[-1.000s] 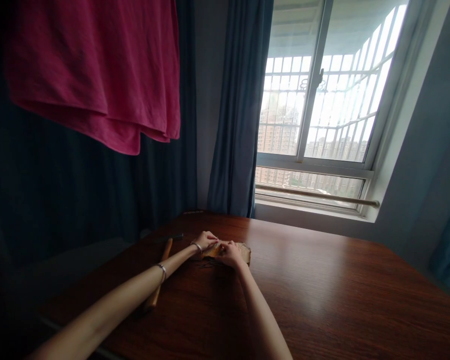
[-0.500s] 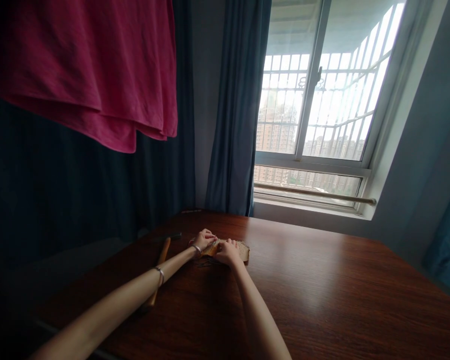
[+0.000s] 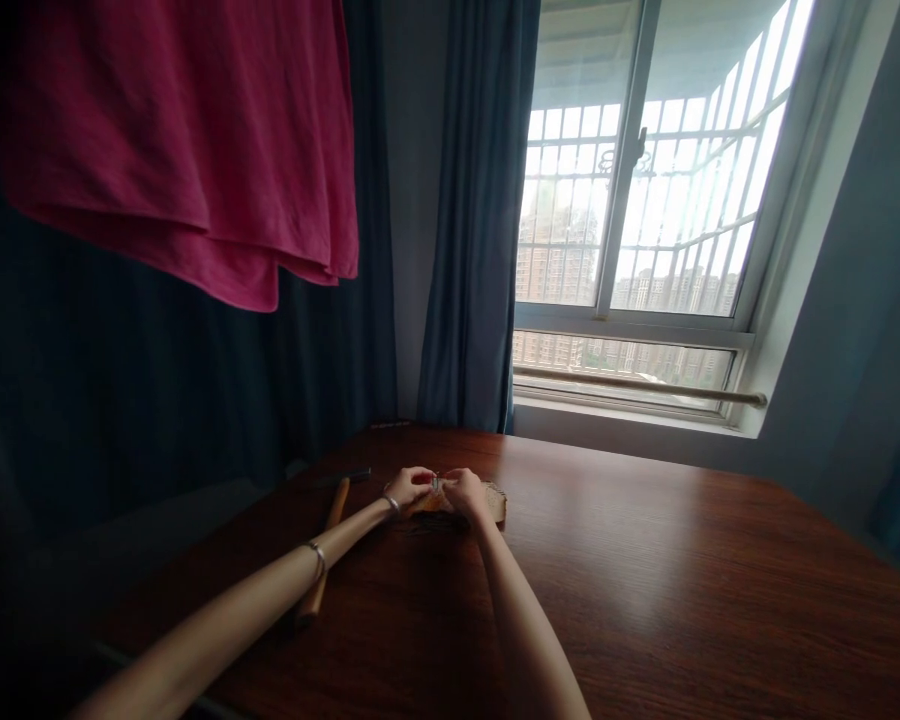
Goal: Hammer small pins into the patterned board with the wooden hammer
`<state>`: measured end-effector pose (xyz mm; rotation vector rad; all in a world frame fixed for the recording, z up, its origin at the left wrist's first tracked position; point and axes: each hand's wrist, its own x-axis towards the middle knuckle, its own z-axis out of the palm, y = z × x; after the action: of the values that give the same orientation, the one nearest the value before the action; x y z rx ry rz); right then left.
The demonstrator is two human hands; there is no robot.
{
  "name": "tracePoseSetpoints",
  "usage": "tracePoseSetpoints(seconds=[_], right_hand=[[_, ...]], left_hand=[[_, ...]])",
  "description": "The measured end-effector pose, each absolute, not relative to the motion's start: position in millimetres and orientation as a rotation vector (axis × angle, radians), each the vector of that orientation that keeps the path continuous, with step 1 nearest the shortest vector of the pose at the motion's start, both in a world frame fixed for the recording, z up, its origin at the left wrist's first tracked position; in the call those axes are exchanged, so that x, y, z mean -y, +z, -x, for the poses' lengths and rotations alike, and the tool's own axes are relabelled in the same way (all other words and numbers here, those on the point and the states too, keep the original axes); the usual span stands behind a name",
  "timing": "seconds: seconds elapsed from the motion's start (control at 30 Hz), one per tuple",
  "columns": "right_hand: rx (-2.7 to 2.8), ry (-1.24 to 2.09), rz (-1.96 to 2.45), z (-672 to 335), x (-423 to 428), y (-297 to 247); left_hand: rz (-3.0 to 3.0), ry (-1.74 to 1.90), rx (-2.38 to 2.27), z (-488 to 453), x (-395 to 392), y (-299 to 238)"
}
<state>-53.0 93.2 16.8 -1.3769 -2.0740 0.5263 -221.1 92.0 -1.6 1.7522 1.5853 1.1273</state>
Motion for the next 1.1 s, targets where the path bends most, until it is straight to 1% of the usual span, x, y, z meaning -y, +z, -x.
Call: tracePoseSetpoints(seconds=[0.2,0.47,0.83,1.0,1.1], right_hand=[[2.028,0.495,1.299,72.2,-92.8,6.0],[1.974,0.423,1.302,75.4,-92.9,-5.5],[1.923,0.517,1.265,72.3,-93.8,2.7],[2.033,0.567,1.236,60.4,-92.8,15.8],[2.136,0.550,1.207,46.8,-84.6,25.1]], left_hand=[[-1.778,1.188,-1.663,222.2,-98.3,-11.0],[-1.807,1.220,-1.640,218.5,-101.0,-14.2],[-1.654,1.249,-1.647,208.7,-93.6,0.5],[-1.498,1.190,-1.539,215.7,-84.6,15.4],[-1.665,0.994,-1.534,231.3,-72.6,27.0]])
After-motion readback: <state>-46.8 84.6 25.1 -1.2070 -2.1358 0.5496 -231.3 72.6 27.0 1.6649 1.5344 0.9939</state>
